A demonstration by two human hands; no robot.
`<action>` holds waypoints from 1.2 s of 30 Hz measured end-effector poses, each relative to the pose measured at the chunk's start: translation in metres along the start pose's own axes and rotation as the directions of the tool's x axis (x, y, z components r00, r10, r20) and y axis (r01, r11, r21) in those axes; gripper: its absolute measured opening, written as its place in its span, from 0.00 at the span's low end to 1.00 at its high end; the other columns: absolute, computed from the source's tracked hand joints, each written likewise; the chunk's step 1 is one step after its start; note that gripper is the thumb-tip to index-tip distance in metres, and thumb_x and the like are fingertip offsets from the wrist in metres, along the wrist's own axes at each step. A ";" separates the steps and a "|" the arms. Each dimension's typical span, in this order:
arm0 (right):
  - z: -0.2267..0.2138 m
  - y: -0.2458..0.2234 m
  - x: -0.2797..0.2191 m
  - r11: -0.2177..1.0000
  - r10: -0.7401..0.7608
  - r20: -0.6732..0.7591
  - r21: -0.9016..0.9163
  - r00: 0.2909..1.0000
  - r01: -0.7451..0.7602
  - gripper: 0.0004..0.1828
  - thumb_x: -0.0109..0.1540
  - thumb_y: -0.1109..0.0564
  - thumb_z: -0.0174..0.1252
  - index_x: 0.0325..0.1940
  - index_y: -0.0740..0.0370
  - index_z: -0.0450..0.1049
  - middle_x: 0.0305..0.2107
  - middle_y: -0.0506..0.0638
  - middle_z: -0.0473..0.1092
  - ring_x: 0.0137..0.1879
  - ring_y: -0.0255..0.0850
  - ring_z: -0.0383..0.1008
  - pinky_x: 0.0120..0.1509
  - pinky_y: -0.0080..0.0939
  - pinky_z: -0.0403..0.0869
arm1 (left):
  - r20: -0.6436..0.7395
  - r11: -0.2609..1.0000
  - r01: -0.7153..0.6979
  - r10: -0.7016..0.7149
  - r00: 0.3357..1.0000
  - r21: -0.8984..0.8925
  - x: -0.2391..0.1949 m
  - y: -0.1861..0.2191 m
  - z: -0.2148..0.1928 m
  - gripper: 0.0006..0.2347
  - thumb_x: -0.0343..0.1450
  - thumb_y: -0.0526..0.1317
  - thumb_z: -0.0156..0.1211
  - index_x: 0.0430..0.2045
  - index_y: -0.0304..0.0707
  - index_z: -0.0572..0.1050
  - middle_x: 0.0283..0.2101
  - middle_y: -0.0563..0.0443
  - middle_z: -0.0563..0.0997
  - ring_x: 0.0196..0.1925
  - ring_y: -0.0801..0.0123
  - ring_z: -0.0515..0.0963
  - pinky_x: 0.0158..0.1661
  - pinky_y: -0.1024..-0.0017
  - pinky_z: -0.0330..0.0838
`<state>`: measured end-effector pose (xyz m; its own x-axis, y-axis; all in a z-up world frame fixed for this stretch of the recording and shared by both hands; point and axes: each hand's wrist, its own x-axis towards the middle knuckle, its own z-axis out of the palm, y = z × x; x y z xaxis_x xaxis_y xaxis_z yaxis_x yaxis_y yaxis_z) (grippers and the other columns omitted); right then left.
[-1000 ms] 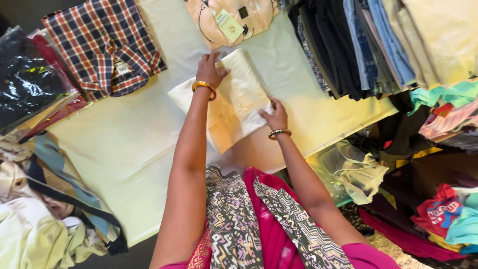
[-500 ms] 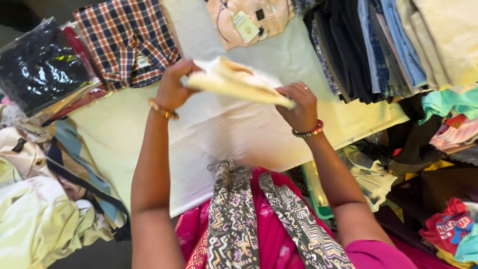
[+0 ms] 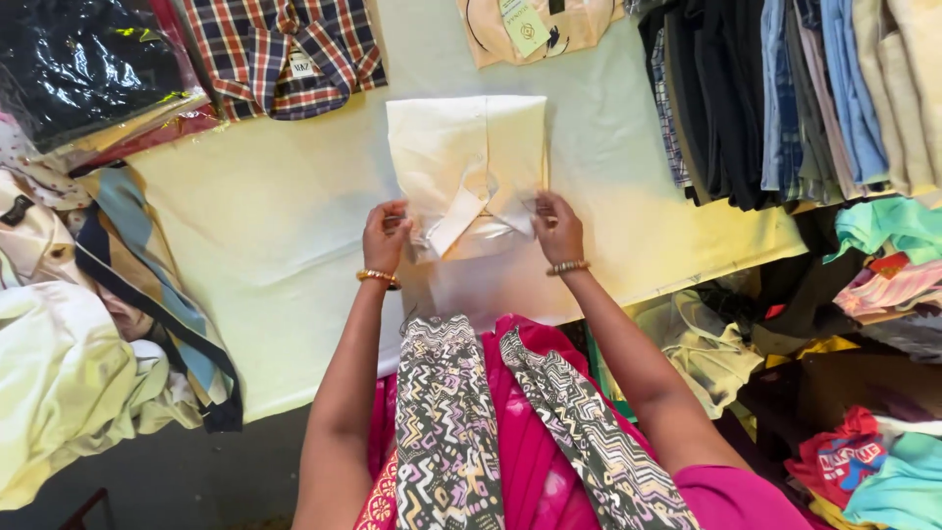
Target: The person folds a light-colored shirt and a plaid shirt on a white surface. They smooth the fabric, fold the sleeves and sides, and stack the folded shirts. The person handles the shirts one at a time, arranging them neatly on the table.
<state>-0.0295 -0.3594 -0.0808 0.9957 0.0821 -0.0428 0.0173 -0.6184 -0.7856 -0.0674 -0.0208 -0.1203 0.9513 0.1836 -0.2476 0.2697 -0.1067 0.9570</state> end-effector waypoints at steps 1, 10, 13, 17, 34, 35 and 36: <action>0.009 0.011 0.012 0.963 0.219 -0.038 0.168 0.975 -0.210 0.21 0.60 0.58 0.63 0.58 0.57 0.74 0.45 0.53 0.77 0.49 0.41 0.80 0.52 0.38 0.79 | -0.081 0.998 0.004 -0.009 0.997 -0.056 0.007 0.004 0.008 0.14 0.68 0.30 0.66 0.47 0.37 0.75 0.41 0.56 0.77 0.38 0.80 0.79 0.40 0.77 0.76; 0.031 0.053 0.043 0.925 0.320 -0.033 0.225 0.947 -0.305 0.17 0.63 0.52 0.72 0.40 0.65 0.74 0.32 0.46 0.68 0.36 0.35 0.69 0.43 0.38 0.72 | -0.030 0.947 0.210 -0.209 0.977 0.242 0.027 -0.007 0.022 0.12 0.72 0.40 0.72 0.43 0.32 0.78 0.29 0.54 0.78 0.30 0.75 0.69 0.33 0.72 0.67; 0.015 0.034 0.046 0.789 0.326 0.112 0.515 0.939 -0.335 0.17 0.60 0.52 0.69 0.44 0.61 0.70 0.29 0.43 0.72 0.34 0.30 0.70 0.40 0.34 0.72 | 0.029 0.991 0.068 -0.072 0.997 0.113 0.024 -0.006 0.022 0.14 0.69 0.36 0.68 0.47 0.34 0.74 0.36 0.55 0.82 0.36 0.76 0.76 0.38 0.72 0.73; 0.012 0.049 0.039 0.871 0.347 0.127 0.323 0.929 -0.370 0.15 0.59 0.53 0.69 0.43 0.61 0.73 0.26 0.45 0.75 0.30 0.30 0.70 0.36 0.34 0.72 | 0.064 0.985 0.072 -0.083 0.995 0.159 0.019 0.004 0.022 0.17 0.68 0.34 0.67 0.50 0.35 0.72 0.39 0.50 0.84 0.38 0.70 0.82 0.41 0.70 0.75; 0.038 0.076 0.222 0.672 0.422 0.017 0.665 0.906 -0.326 0.41 0.52 0.71 0.66 0.69 0.55 0.64 0.34 0.47 0.74 0.37 0.33 0.74 0.41 0.34 0.75 | 0.574 0.455 -0.497 -0.039 0.818 0.739 -0.003 0.121 0.108 0.30 0.70 0.59 0.51 0.69 0.61 0.59 0.77 0.54 0.46 0.79 0.51 0.36 0.64 0.27 0.24; 0.040 0.078 0.223 0.673 0.423 0.018 0.663 0.906 -0.327 0.41 0.52 0.71 0.66 0.69 0.55 0.64 0.34 0.47 0.74 0.37 0.33 0.74 0.41 0.34 0.75 | 0.574 0.457 -0.496 -0.040 0.818 0.738 0.000 0.113 0.107 0.30 0.70 0.59 0.51 0.69 0.61 0.59 0.77 0.54 0.46 0.79 0.51 0.36 0.64 0.27 0.24; 0.041 0.081 0.220 0.708 0.389 0.006 0.638 0.921 -0.302 0.42 0.52 0.72 0.65 0.69 0.55 0.63 0.34 0.48 0.75 0.38 0.34 0.76 0.43 0.34 0.76 | 0.579 0.446 -0.505 -0.038 0.814 0.739 0.000 0.104 0.107 0.30 0.70 0.60 0.51 0.70 0.62 0.57 0.77 0.55 0.46 0.79 0.52 0.35 0.65 0.28 0.23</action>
<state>0.1874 -0.3593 -0.1794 0.9236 -0.1601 -0.3482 -0.3470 0.0365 -0.9372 -0.0233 -0.1363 -0.0368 0.8508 -0.4127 -0.3253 -0.2501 -0.8625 0.4400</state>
